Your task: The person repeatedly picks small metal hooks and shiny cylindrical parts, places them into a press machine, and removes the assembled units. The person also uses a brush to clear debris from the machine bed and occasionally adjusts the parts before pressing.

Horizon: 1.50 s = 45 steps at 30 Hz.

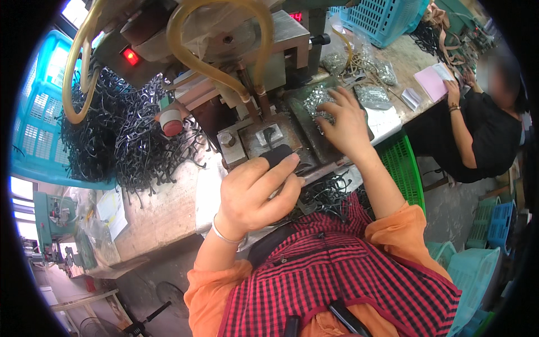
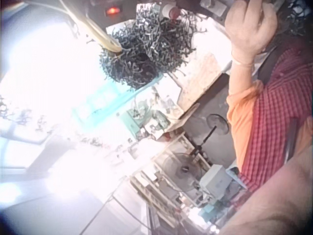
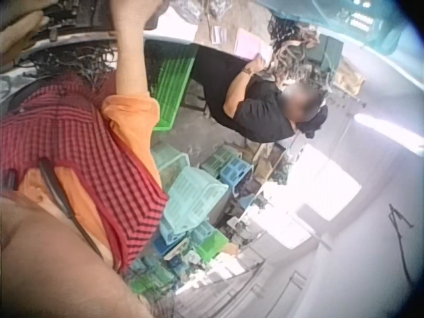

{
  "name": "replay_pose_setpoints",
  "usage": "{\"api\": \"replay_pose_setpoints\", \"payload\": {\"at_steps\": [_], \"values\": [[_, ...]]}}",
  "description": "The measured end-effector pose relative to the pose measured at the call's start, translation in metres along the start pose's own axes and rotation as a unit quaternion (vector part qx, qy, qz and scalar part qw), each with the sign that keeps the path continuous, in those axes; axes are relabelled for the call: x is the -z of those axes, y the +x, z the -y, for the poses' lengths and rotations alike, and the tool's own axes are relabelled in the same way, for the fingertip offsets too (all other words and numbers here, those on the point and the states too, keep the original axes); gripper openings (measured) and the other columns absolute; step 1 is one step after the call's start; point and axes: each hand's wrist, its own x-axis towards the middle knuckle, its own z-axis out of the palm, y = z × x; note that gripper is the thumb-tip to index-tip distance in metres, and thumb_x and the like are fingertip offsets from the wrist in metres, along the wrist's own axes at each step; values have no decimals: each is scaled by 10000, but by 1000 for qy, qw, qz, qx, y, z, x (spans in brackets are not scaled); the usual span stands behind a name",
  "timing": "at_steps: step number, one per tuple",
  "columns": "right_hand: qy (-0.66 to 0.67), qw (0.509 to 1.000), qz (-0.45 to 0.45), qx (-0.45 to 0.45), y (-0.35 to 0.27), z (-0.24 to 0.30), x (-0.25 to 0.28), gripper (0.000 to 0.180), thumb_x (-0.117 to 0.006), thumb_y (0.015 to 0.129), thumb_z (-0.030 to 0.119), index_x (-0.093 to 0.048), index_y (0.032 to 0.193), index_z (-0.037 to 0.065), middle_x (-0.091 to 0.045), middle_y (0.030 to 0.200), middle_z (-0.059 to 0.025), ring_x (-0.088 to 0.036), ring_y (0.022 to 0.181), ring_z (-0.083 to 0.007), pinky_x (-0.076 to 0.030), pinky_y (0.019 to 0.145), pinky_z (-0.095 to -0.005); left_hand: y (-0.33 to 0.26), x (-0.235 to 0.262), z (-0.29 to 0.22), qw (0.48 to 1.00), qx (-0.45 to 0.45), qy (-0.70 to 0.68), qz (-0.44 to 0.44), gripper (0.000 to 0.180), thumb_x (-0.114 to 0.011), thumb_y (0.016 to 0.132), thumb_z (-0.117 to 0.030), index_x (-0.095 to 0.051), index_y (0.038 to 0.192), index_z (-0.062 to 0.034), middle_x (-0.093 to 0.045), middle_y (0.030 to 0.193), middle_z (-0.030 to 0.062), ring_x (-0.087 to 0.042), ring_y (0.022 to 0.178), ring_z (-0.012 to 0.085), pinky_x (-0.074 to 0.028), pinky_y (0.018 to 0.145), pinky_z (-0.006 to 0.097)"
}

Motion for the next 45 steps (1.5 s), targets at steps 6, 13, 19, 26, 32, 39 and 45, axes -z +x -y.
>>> {"api": "replay_pose_setpoints", "payload": {"at_steps": [6,13,19,26,32,39,45], "values": [[46,998,-38,-5,-16,-32,-15,143,-816,766,177,-783,902,153,-669,1322,-145,-518,1372,-346,-448,1068,-479,5,-4,5,999,-2,-31,9,273,-836,694,-71,-652,895,-69,-747,1005,95,-552,559,197,-431,473,296],[60,992,-102,35,-9,-25,-11,117,-736,806,107,-743,914,62,-711,1121,-140,-641,1145,-348,-512,945,-448,0,-7,4,998,11,-56,-10,264,-835,717,-68,-672,925,-59,-752,1027,114,-558,566,212,-426,479,314],[181,971,-127,-87,-18,-17,-9,135,-711,841,113,-761,950,50,-725,893,-123,-698,862,-290,-539,786,-378,-63,15,-9,976,161,129,-66,240,-808,807,-43,-701,1022,-33,-748,1119,116,-665,822,249,-565,855,419],[295,943,-90,-126,-6,-2,-2,125,-747,858,91,-758,967,31,-747,948,-123,-711,890,-258,-541,806,-340,-121,63,83,900,340,250,106,239,-719,806,59,-782,987,-83,-707,1258,117,-637,1118,304,-497,976,416],[179,974,-113,-81,-18,-8,-3,121,-753,827,60,-763,946,38,-739,930,-123,-697,885,-288,-537,818,-372,-196,25,123,890,350,264,127,252,-747,784,-23,-809,1009,-118,-614,1435,140,-613,1064,368,-495,974,399],[326,939,-60,-93,-21,18,39,121,-727,838,26,-772,950,34,-755,965,-97,-715,935,-241,-531,865,-328,-173,23,117,694,608,-196,-332,192,-619,1047,-167,-643,1140,0,-731,1066,109,-704,925,165,-583,782,261],[500,864,23,-55,21,75,23,289,-743,836,68,-666,1105,-4,-750,985,-113,-721,961,-209,-538,892,-333,-157,11,108,710,556,-178,-394,110,-610,1034,-116,-583,1086,-22,-702,1032,110,-696,889,168,-608,728,293]]}}
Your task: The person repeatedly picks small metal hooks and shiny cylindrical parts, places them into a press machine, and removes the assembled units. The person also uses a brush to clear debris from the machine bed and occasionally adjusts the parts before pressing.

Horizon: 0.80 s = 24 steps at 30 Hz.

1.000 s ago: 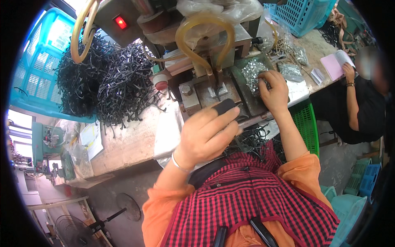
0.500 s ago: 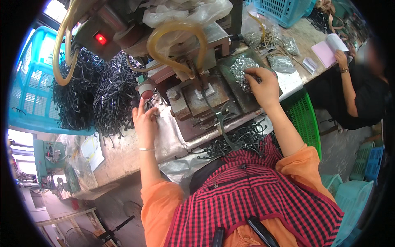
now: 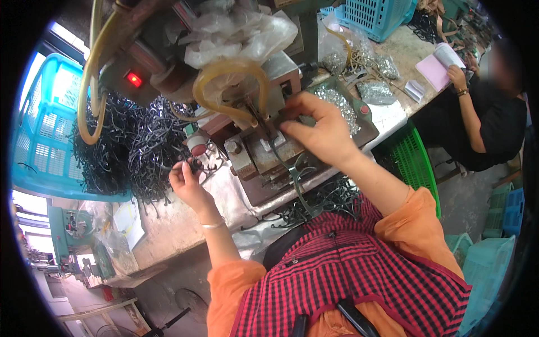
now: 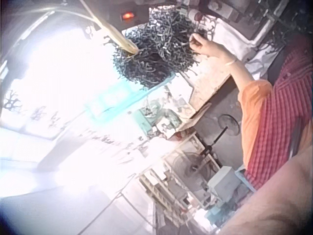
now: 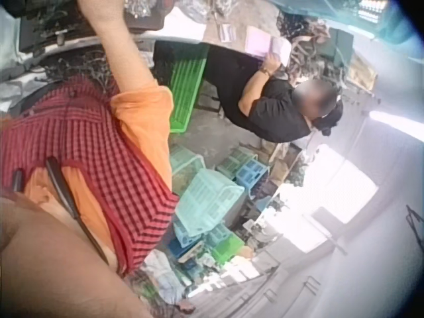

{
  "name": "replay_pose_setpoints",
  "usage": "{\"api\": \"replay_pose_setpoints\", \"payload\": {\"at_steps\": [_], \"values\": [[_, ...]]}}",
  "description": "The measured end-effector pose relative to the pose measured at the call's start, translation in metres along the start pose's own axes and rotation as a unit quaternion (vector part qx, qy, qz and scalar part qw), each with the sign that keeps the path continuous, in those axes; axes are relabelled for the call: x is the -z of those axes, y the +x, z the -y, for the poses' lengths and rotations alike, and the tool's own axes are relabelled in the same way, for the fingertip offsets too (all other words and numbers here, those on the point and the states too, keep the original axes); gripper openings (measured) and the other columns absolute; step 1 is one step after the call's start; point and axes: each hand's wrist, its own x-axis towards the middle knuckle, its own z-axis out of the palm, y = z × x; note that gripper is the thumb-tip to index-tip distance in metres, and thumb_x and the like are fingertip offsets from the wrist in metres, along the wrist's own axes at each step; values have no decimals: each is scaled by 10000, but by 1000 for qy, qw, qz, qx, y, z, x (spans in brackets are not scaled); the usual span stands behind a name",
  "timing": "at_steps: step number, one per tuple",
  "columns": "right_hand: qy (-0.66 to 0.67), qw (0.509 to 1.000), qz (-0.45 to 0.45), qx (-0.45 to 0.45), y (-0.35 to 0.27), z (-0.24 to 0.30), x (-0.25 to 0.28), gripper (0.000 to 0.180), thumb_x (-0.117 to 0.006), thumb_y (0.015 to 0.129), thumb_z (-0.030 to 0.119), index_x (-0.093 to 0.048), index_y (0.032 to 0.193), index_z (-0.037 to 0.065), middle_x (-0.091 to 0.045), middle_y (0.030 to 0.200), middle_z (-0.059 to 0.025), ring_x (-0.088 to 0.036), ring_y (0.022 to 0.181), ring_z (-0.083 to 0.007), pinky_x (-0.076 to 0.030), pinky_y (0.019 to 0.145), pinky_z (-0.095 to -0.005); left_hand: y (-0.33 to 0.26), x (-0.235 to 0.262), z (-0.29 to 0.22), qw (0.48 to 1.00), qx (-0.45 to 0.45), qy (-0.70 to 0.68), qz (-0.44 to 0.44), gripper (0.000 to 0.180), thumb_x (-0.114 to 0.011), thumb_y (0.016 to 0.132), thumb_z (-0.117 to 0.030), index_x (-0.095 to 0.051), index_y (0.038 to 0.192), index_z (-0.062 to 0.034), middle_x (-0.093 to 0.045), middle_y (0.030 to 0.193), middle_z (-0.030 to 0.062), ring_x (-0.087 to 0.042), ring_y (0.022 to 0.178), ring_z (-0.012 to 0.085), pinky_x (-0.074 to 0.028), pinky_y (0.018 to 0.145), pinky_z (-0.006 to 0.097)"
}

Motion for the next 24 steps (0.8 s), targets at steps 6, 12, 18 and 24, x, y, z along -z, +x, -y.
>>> {"api": "replay_pose_setpoints", "payload": {"at_steps": [6,12,18,24], "values": [[77,996,8,-46,-5,12,-12,389,-729,827,-7,-616,1199,-19,-723,905,-70,-689,894,-127,-524,837,-270,-46,-40,-101,964,-195,-147,102,85,-565,1025,-51,-570,1100,-11,-666,1044,150,-667,962,210,-629,744,361],[188,975,4,-122,-15,44,-31,444,-697,849,-31,-577,1276,-19,-721,955,-54,-668,891,-103,-516,825,-267,-37,-81,-156,936,-301,-94,158,156,-549,1035,-28,-585,1175,31,-712,1078,181,-689,910,231,-606,804,381],[-91,996,-17,-8,-27,24,20,495,-698,847,100,-620,1334,54,-664,1297,-126,-654,1200,-253,-511,1045,-381,-84,-94,-129,857,-420,-16,297,65,-649,947,14,-600,986,30,-706,940,198,-651,833,243,-552,810,395],[-265,947,-174,-40,-91,-42,58,391,-637,826,63,-657,1216,38,-687,1166,-193,-627,1143,-402,-501,987,-471,-153,-84,-50,884,-328,-114,313,187,-799,854,38,-641,953,52,-695,899,166,-677,785,283,-566,747,376]]}}
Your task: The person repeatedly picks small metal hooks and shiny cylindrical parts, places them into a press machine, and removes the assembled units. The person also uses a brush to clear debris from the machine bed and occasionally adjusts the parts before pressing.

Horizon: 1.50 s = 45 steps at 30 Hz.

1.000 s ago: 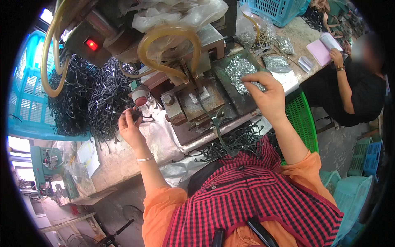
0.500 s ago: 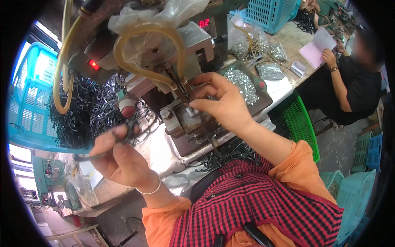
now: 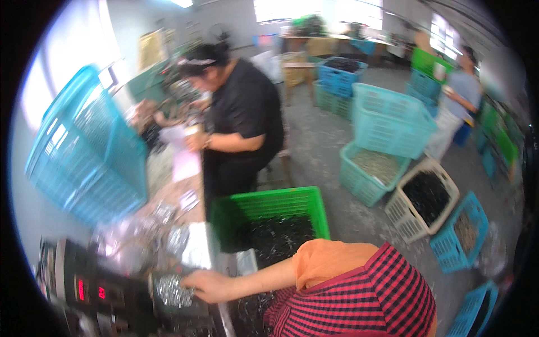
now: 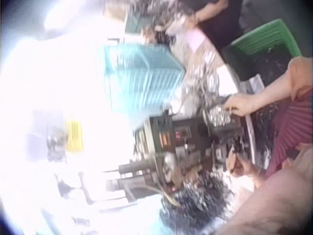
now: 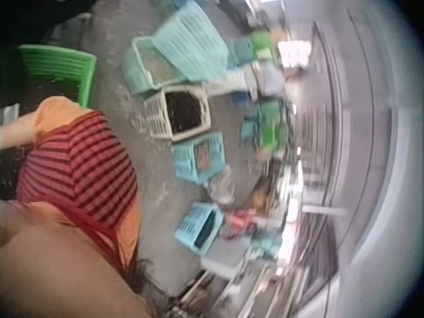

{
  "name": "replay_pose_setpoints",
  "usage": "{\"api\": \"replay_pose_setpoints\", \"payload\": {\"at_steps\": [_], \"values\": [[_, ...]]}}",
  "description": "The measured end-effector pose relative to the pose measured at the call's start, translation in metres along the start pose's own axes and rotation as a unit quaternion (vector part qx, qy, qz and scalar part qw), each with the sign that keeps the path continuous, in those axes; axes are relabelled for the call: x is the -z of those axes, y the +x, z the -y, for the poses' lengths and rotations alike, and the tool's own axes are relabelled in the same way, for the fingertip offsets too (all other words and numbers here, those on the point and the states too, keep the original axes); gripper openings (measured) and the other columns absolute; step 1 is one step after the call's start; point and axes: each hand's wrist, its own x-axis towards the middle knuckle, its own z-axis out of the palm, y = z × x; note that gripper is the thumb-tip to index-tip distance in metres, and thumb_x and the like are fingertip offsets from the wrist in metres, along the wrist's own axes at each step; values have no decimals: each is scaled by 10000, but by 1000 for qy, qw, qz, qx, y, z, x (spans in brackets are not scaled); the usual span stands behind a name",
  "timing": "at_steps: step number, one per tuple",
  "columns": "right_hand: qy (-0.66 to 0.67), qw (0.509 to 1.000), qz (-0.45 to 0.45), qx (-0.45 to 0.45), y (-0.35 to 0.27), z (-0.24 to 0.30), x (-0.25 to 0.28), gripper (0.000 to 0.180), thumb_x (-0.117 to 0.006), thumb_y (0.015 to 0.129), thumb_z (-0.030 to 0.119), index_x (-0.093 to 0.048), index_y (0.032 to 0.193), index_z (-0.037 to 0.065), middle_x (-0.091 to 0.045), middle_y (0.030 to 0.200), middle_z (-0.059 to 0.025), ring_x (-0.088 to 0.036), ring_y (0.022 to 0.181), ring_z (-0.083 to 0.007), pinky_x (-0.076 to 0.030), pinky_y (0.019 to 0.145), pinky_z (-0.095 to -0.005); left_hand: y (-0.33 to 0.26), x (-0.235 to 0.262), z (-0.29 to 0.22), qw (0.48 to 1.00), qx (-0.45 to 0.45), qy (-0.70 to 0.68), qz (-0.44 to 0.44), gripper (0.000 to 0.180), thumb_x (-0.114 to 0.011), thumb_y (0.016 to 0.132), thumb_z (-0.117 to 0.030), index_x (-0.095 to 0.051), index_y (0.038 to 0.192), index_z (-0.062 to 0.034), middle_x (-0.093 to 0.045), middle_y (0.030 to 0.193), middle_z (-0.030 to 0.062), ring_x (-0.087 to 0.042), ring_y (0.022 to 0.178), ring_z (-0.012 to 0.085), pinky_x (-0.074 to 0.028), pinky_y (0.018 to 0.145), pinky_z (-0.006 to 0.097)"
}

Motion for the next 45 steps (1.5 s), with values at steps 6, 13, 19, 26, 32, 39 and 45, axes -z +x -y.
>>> {"api": "replay_pose_setpoints", "payload": {"at_steps": [6,13,19,26,32,39,45], "values": [[9,995,12,95,-40,-37,-1,482,-613,691,-59,-647,1169,-13,-639,1253,-241,-555,1274,-438,-472,1058,-491,21,-57,-50,976,173,-82,106,156,-760,930,-32,-666,992,77,-709,960,165,-672,812,234,-562,756,332],[1,986,-1,165,-44,-55,-11,409,-619,664,-33,-651,1072,-7,-651,1194,-256,-548,1284,-469,-483,1047,-521,27,-59,-69,964,187,-68,176,152,-762,929,-33,-679,1008,66,-713,965,148,-678,826,222,-569,754,315],[-13,990,16,140,-46,-42,-3,451,-593,673,-69,-636,1117,-5,-660,1195,-232,-534,1331,-440,-468,1092,-533,26,-53,-73,960,202,-40,189,150,-764,929,-35,-690,1022,58,-717,970,133,-683,838,211,-574,753,300],[-8,986,17,167,-43,-42,1,430,-602,660,-53,-635,1086,-9,-654,1172,-246,-547,1290,-461,-483,1072,-515,26,-47,-80,956,221,-5,194,151,-766,929,-36,-703,1038,48,-722,975,116,-690,852,199,-580,751,284],[2,983,-1,183,-43,-47,-4,408,-635,642,-10,-640,1049,-27,-645,1150,-239,-543,1264,-466,-472,1080,-502,29,-44,-84,951,241,23,192,155,-768,928,-38,-715,1052,39,-726,979,101,-695,864,188,-586,750,269],[2,984,14,179,-44,-44,3,419,-640,640,2,-639,1057,-26,-642,1167,-251,-535,1284,-467,-470,1082,-508,30,-44,-84,948,221,73,217,187,-776,915,-24,-708,1081,31,-721,986,118,-696,873,200,-588,755,278],[7,984,5,177,-45,-47,2,433,-647,627,13,-634,1058,-30,-642,1170,-254,-535,1288,-473,-460,1098,-516,28,-44,-81,944,202,80,249,212,-761,922,-7,-683,1114,40,-716,997,123,-690,874,201,-581,754,273]]}}
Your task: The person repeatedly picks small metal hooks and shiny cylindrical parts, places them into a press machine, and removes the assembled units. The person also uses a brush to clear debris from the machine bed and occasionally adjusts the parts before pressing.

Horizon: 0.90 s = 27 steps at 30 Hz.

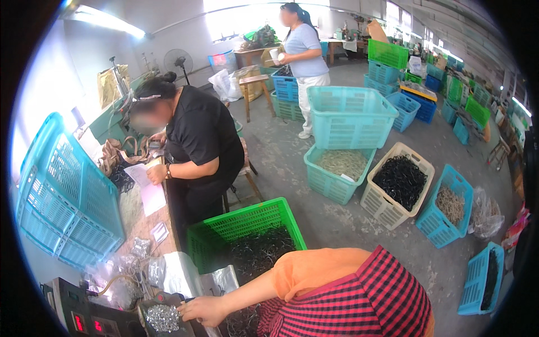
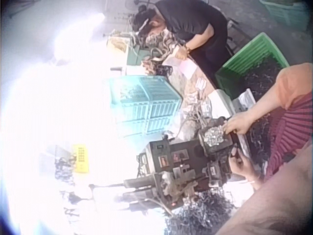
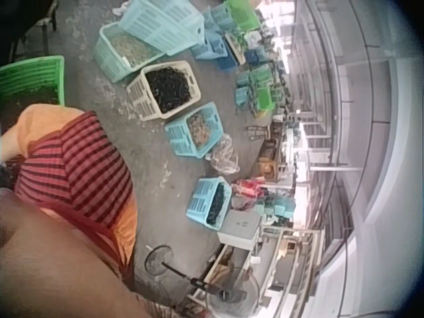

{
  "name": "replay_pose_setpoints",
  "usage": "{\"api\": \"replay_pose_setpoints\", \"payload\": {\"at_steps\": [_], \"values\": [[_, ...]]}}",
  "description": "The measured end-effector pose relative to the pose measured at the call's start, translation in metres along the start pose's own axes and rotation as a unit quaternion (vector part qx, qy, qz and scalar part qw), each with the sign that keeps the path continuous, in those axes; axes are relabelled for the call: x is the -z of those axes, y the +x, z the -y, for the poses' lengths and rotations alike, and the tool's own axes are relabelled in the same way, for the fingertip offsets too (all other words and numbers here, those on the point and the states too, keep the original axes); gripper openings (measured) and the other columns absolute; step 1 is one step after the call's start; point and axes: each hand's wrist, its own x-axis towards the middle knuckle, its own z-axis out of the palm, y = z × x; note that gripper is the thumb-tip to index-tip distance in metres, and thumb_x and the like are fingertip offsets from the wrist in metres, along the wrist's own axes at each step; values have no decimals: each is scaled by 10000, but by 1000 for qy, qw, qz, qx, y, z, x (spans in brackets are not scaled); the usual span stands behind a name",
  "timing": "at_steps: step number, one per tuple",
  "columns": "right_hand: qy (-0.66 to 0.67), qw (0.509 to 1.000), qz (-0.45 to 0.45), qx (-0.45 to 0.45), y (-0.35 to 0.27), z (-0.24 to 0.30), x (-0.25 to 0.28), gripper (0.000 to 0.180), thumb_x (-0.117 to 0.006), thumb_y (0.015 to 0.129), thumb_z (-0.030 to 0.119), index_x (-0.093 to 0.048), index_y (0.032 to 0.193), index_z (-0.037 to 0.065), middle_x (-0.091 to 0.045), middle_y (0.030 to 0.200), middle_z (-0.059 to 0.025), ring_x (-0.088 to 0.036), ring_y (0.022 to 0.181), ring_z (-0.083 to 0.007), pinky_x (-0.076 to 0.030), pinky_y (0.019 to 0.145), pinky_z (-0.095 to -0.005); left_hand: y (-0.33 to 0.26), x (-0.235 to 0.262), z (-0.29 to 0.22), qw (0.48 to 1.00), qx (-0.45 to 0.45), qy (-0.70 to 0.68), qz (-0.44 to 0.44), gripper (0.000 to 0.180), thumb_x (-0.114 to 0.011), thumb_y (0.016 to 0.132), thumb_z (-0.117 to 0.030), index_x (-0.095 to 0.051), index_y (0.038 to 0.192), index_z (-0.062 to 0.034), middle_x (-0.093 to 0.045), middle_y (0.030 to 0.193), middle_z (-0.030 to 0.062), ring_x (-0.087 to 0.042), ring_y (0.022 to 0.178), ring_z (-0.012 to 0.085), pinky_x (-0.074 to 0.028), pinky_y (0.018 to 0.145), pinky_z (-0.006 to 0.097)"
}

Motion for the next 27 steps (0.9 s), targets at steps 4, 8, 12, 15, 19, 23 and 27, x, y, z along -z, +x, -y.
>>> {"api": "replay_pose_setpoints", "payload": {"at_steps": [4,8,12,15,19,23,27], "values": [[-16,998,59,-5,3,6,7,476,-649,682,-31,-623,1157,-24,-624,1281,-253,-505,1357,-448,-458,1111,-517,-2,4,4,999,-11,29,18,229,-751,927,4,-667,1136,47,-713,1004,126,-686,875,201,-577,754,270],[-30,998,61,-8,3,8,11,491,-653,693,-28,-624,1183,-17,-628,1299,-234,-493,1380,-426,-432,1148,-507,-3,9,8,994,-13,96,54,247,-742,932,16,-651,1158,53,-710,1012,129,-682,875,202,-573,753,267],[-42,998,39,-8,-1,5,8,515,-651,675,-23,-633,1190,-22,-638,1287,-223,-506,1369,-411,-401,1179,-507,-10,11,21,998,-62,27,8,182,-727,941,24,-665,1110,54,-705,1048,142,-676,902,198,-576,791,282],[-58,996,41,-51,-1,15,6,487,-643,719,-16,-642,1206,11,-635,1313,-182,-500,1392,-353,-410,1168,-486,-25,17,43,999,-24,32,-6,176,-705,956,30,-651,1122,56,-699,1096,144,-671,962,200,-570,859,297],[-81,996,5,-44,0,14,5,435,-611,762,-26,-651,1192,27,-661,1269,-177,-549,1339,-352,-438,1150,-466,-42,25,51,997,43,39,-43,196,-698,958,38,-643,1146,52,-701,1083,125,-671,958,187,-568,877,298],[-75,994,30,-70,10,17,11,380,-623,765,-18,-689,1136,35,-667,1264,-182,-576,1300,-362,-478,1098,-455,-45,30,44,995,10,50,-85,173,-722,950,14,-667,1108,57,-704,1035,112,-668,897,161,-574,799,289],[372,879,109,-278,62,68,67,274,-664,991,189,-698,1245,91,-715,1172,-27,-657,1074,-147,-551,920,-332,-46,42,38,987,-41,114,-107,155,-754,925,13,-689,1057,63,-712,1005,129,-662,819,167,-568,717,285]]}}
